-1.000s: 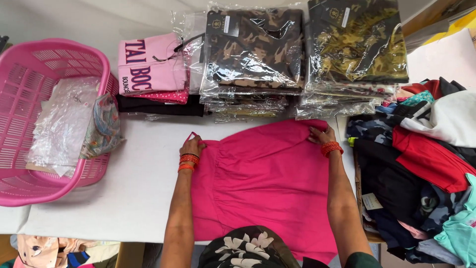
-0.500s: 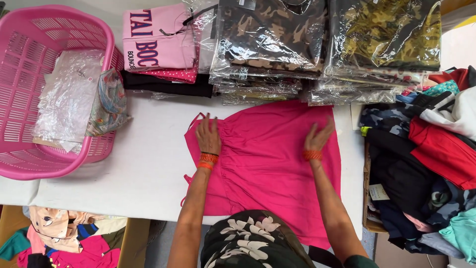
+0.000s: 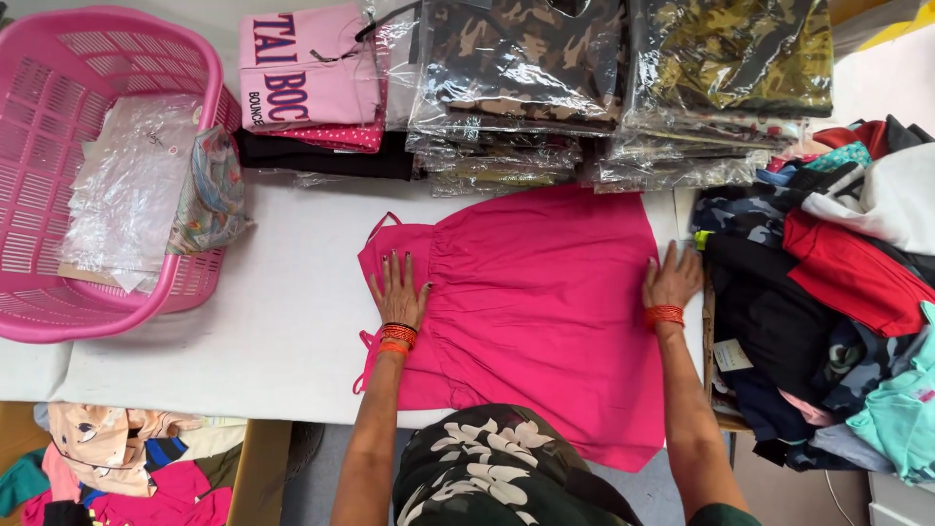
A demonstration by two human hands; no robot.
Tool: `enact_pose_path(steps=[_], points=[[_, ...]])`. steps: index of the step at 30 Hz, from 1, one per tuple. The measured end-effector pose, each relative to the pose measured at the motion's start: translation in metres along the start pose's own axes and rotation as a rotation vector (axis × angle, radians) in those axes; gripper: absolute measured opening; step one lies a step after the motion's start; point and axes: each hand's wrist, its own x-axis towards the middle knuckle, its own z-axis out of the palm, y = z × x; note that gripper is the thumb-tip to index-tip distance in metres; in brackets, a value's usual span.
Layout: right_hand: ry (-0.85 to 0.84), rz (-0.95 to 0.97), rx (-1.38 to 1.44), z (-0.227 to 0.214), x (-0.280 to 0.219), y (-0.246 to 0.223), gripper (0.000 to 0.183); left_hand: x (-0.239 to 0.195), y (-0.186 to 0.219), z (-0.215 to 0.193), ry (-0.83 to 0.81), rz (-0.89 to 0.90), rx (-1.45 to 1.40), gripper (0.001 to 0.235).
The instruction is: The person unfolds a pink top, smooths it out on a white table, and folds it neatly. They then place the folded garment into a clear plastic bag and seal it.
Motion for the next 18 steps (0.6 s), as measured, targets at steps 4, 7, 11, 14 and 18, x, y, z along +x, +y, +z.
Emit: enact_pose_path(steps=[4, 7, 11, 14, 18], points=[[0.101, -0.521, 0.014, 0.007, -0.028, -0.067, 0.063, -0.003, 0.038, 0.043, 0.215, 0.261, -0.192, 0.080], [-0.107, -0.786, -0.122, 0.027, -0.072, -0.128, 0.067, -0.009, 0.076, 0.028, 0.072, 0.349, -0.019, 0.078], [-0.204, -0.758, -0.265, 0.008, -0.070, -0.110, 0.065, 0.003, 0.079, -0.023, -0.167, 0.350, 0.148, 0.085], [-0.047, -0.335, -0.179, -0.003, -0.053, -0.041, 0.063, 0.004, 0.049, -0.040, -0.376, 0.294, 0.166, 0.079], [-0.063, -0.019, -0.057, -0.013, -0.055, 0.023, 0.067, 0.002, 0.012, 0.006, -0.056, 0.143, 0.171, 0.086]])
